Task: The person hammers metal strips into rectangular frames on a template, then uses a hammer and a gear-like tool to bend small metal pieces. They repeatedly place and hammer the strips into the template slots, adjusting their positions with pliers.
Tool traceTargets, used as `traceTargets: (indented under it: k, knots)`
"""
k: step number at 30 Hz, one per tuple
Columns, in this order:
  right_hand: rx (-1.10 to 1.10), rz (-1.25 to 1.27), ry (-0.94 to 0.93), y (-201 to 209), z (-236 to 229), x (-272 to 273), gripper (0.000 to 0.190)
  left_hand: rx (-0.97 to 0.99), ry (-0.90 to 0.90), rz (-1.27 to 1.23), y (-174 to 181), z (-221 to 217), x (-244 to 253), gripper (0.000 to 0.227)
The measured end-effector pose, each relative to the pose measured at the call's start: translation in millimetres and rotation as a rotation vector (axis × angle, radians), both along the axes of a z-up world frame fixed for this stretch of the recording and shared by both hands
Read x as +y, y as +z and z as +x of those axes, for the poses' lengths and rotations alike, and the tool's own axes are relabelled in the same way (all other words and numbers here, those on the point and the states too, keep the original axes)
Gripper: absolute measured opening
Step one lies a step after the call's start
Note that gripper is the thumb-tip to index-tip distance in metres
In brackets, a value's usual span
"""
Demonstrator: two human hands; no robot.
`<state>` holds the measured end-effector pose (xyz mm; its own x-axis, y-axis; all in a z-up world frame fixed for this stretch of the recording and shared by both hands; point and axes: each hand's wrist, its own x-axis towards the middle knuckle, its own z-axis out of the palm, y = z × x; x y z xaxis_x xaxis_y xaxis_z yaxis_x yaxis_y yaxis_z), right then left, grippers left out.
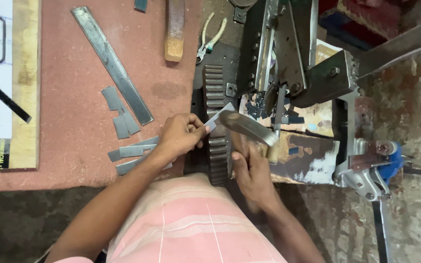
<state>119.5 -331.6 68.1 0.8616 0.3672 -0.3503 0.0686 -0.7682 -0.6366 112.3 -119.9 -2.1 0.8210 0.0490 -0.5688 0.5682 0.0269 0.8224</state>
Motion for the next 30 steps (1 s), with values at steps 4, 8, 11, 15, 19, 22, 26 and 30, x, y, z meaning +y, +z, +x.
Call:
traceTargets:
  k: [4,8,11,15,19,22,26,30]
  knots:
    - [0.028,-0.131,0.019,0.3,-2.9,-2.9,0.032,-0.002,0.039,-0.127,-7.4,-6.0,-4.0,0.02]
    - [0.053,0.126,-0.054,-1.2,-0.5,-0.4,0.033,0.013,0.034,-0.117,-16.7,-7.6,-6.5,0.019]
    - [0.008,-0.03,-0.065,-0.7,-3.1,2.2,0.042,-0.005,0.068,-0.185,-19.0,-14.3,-7.6,0.018]
    - [0.055,-0.039,-0.036,-0.3,3.6,2.3,0.039,-0.011,0.061,-0.137,-17.6,-7.9,-9.0,0.021]
    - [0.028,-0.047,-0.014,-1.7,-1.5,3.0,0.037,-0.017,0.088,-0.164,-17.2,-19.6,-10.0,0.02]
    - [0.019,-0.129,0.002,3.1,5.5,5.1,0.034,-0.016,0.062,-0.125,-12.3,-14.4,-8.3,0.019]
    - [0.081,-0.16,-0.109,4.4,2.8,6.8,0.038,-0.032,0.085,-0.123,-12.6,-21.0,-7.6,0.019]
    - [0.002,-0.104,-0.04,0.7,4.3,3.9,0.035,-0.049,0.097,-0.106,-12.5,-19.6,-9.6,0.019]
